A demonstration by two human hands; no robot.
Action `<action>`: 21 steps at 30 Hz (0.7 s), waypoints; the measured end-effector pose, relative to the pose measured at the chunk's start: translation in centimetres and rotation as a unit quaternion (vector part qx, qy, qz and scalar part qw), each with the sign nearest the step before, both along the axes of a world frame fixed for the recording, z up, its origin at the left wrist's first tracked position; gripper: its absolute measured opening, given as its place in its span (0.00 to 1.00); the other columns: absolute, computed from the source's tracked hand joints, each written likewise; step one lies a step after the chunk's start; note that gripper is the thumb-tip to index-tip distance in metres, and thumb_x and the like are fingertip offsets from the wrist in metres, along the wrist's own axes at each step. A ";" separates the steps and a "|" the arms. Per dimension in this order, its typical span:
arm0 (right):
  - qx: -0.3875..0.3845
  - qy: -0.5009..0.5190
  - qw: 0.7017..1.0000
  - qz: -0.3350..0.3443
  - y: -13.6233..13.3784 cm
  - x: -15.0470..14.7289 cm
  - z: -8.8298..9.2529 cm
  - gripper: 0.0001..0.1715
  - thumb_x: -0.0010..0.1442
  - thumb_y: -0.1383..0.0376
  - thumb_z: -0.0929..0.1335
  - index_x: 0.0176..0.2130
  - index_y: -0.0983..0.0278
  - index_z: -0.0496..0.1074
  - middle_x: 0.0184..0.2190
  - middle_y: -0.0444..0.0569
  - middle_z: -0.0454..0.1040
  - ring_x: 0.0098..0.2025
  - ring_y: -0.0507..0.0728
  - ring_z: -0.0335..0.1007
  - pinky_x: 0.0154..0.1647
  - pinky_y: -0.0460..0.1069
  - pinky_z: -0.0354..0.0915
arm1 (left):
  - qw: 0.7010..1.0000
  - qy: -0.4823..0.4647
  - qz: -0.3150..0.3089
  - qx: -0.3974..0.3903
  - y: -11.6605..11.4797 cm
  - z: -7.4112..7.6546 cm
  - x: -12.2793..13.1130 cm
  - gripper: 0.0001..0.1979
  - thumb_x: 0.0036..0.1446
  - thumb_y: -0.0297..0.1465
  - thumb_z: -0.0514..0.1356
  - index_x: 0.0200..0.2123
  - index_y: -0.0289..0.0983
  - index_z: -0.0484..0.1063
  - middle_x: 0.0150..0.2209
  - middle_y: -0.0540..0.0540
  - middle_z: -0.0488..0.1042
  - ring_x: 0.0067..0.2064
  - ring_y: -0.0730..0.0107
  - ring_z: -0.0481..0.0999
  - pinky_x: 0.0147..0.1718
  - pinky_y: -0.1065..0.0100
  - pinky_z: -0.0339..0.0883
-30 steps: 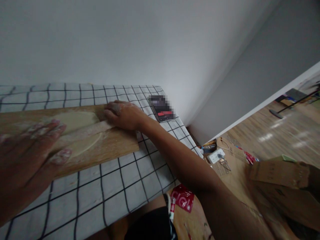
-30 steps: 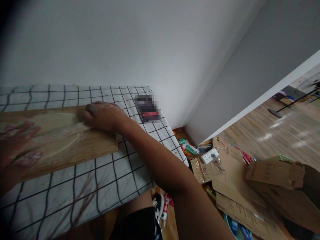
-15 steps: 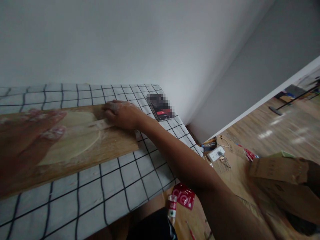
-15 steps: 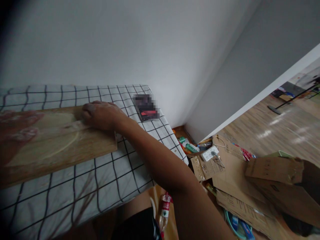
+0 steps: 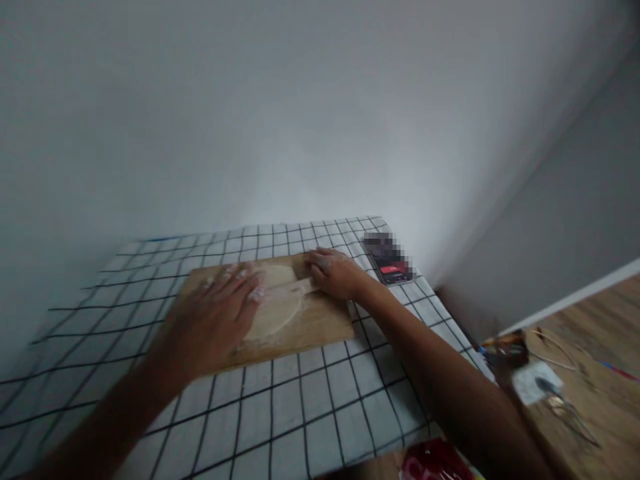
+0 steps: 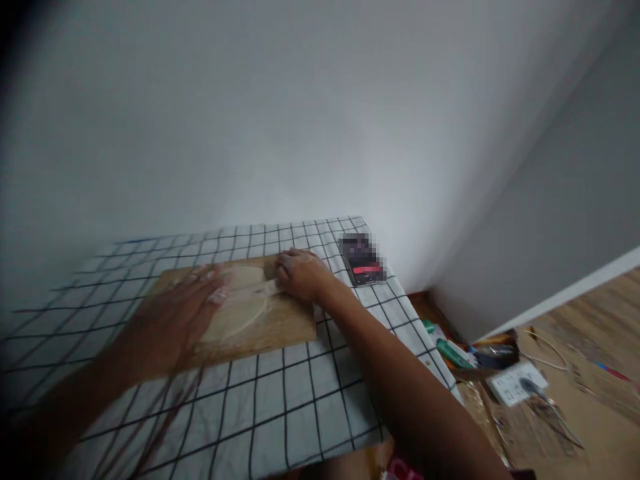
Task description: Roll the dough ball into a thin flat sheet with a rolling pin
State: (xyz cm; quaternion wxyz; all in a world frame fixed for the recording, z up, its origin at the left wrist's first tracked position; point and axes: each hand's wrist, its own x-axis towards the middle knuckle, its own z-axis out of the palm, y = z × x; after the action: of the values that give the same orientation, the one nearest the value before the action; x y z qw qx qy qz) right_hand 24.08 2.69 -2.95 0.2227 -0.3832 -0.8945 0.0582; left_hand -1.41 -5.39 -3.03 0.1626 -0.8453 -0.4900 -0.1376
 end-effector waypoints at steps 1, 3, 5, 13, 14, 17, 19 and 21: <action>-0.001 0.003 1.000 0.000 0.0 0.0 -0.1 0.19 0.71 0.66 0.57 0.50 0.68 0.72 0.51 0.55 0.74 0.56 0.57 0.67 0.60 0.54 0.60 | 1.000 0.016 0.012 -0.007 -0.7 0.3 -0.4 0.26 0.71 0.37 0.40 0.60 0.28 0.65 0.65 0.33 0.64 0.68 0.52 0.58 0.64 0.43 0.55; -0.001 0.007 1.000 0.000 -0.2 -0.1 -0.1 0.19 0.71 0.66 0.57 0.50 0.67 0.73 0.52 0.54 0.74 0.57 0.57 0.67 0.61 0.54 0.59 | 0.998 0.033 0.040 -0.025 -2.5 0.3 -0.1 0.26 0.70 0.36 0.41 0.64 0.28 0.60 0.67 0.33 0.60 0.69 0.52 0.56 0.65 0.42 0.52; 0.000 0.005 1.000 0.001 -0.3 -0.1 -0.1 0.19 0.71 0.66 0.57 0.50 0.67 0.73 0.52 0.55 0.74 0.59 0.58 0.65 0.62 0.55 0.59 | 0.999 0.026 0.044 -0.012 -4.7 -0.2 0.8 0.27 0.69 0.35 0.44 0.67 0.29 0.55 0.69 0.35 0.57 0.70 0.55 0.54 0.67 0.44 0.51; 0.012 -0.023 0.998 0.056 -0.7 0.2 0.5 0.20 0.72 0.65 0.57 0.53 0.67 0.73 0.57 0.55 0.73 0.63 0.59 0.62 0.65 0.58 0.54 | 0.999 0.039 0.008 0.034 -8.5 -0.9 1.9 0.32 0.66 0.35 0.51 0.70 0.34 0.47 0.71 0.40 0.52 0.71 0.56 0.52 0.69 0.46 0.45; 0.011 -0.025 0.998 0.055 -0.8 0.2 0.7 0.20 0.72 0.64 0.57 0.52 0.67 0.73 0.56 0.55 0.73 0.63 0.59 0.62 0.65 0.58 0.54 | 0.998 0.048 0.002 0.031 -7.9 -0.7 1.5 0.32 0.67 0.34 0.50 0.70 0.34 0.47 0.71 0.41 0.53 0.71 0.57 0.53 0.69 0.46 0.46; 0.004 -0.027 0.998 0.052 -1.0 0.1 0.8 0.20 0.73 0.63 0.57 0.49 0.66 0.74 0.54 0.53 0.74 0.61 0.59 0.64 0.64 0.57 0.55 | 0.997 0.071 0.003 0.003 -4.6 -0.3 -0.1 0.28 0.69 0.33 0.47 0.70 0.38 0.49 0.69 0.45 0.57 0.69 0.59 0.57 0.67 0.47 0.52; -0.003 -0.012 0.999 0.036 -1.0 0.0 0.7 0.20 0.73 0.62 0.56 0.49 0.65 0.74 0.53 0.53 0.75 0.61 0.58 0.65 0.64 0.56 0.56 | 0.997 0.079 0.011 -0.017 -1.8 -0.1 -1.0 0.25 0.70 0.34 0.46 0.68 0.40 0.54 0.69 0.46 0.59 0.69 0.57 0.58 0.65 0.45 0.54; -0.009 0.002 1.000 0.017 -0.9 -0.1 0.6 0.21 0.73 0.62 0.56 0.50 0.65 0.74 0.54 0.54 0.74 0.61 0.58 0.65 0.64 0.56 0.56 | 0.996 0.086 0.015 -0.032 1.1 0.2 -1.5 0.23 0.71 0.33 0.44 0.66 0.41 0.59 0.69 0.47 0.58 0.70 0.53 0.56 0.65 0.43 0.53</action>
State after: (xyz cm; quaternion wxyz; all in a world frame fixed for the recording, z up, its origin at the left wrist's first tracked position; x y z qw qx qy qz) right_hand 23.94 1.78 -2.38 0.2201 -0.3699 -0.8999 0.0705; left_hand -2.92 -4.32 -2.86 0.1792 -0.8513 -0.4910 -0.0458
